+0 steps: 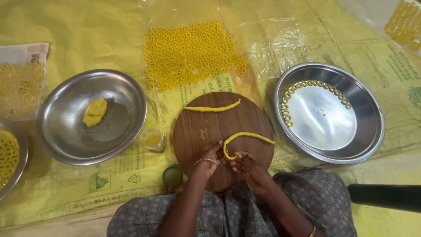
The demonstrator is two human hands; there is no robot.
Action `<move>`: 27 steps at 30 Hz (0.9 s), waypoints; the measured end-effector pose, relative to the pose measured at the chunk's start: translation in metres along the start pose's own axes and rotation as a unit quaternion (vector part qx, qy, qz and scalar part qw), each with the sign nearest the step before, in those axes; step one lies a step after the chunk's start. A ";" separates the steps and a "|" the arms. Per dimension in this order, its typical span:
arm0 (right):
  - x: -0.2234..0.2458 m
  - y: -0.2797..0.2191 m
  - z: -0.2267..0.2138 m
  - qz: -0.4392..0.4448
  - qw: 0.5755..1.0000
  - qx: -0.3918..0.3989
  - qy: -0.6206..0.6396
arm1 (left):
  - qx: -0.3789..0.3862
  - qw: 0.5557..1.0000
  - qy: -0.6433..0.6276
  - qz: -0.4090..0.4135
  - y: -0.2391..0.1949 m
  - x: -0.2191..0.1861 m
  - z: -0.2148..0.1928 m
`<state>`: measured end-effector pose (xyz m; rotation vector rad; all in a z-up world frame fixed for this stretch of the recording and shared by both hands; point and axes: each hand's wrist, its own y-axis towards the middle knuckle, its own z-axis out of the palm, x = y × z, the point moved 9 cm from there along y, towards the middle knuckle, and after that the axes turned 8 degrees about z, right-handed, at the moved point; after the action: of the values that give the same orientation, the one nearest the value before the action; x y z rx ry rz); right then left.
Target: The person kneads a yellow dough on a wooden board, rolls it into a long rope, and then shapes it into small rings. The rings are placed into a metal tray. The process is repeated with additional dough pieces.
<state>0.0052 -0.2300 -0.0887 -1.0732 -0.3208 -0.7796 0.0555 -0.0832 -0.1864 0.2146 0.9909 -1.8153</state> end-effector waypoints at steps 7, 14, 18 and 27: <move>0.015 0.030 0.011 -0.047 0.998 0.038 -0.025 | -0.047 0.994 0.090 0.039 -0.023 -0.035 0.023; 0.029 0.031 0.015 -0.102 0.987 -0.022 -0.119 | -0.034 0.974 0.211 0.074 -0.033 -0.067 0.044; 0.043 0.026 0.024 -0.179 0.970 -0.008 -0.165 | -0.020 0.968 0.240 0.072 -0.037 -0.071 0.052; 0.052 0.016 0.029 -0.207 0.920 -0.058 -0.328 | -0.029 0.942 0.331 0.043 -0.044 -0.077 0.053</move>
<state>0.0561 -0.2222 -0.0558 -1.3869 -1.1121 -0.7954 0.0699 -0.0614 -0.0860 0.8591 1.4644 -1.6521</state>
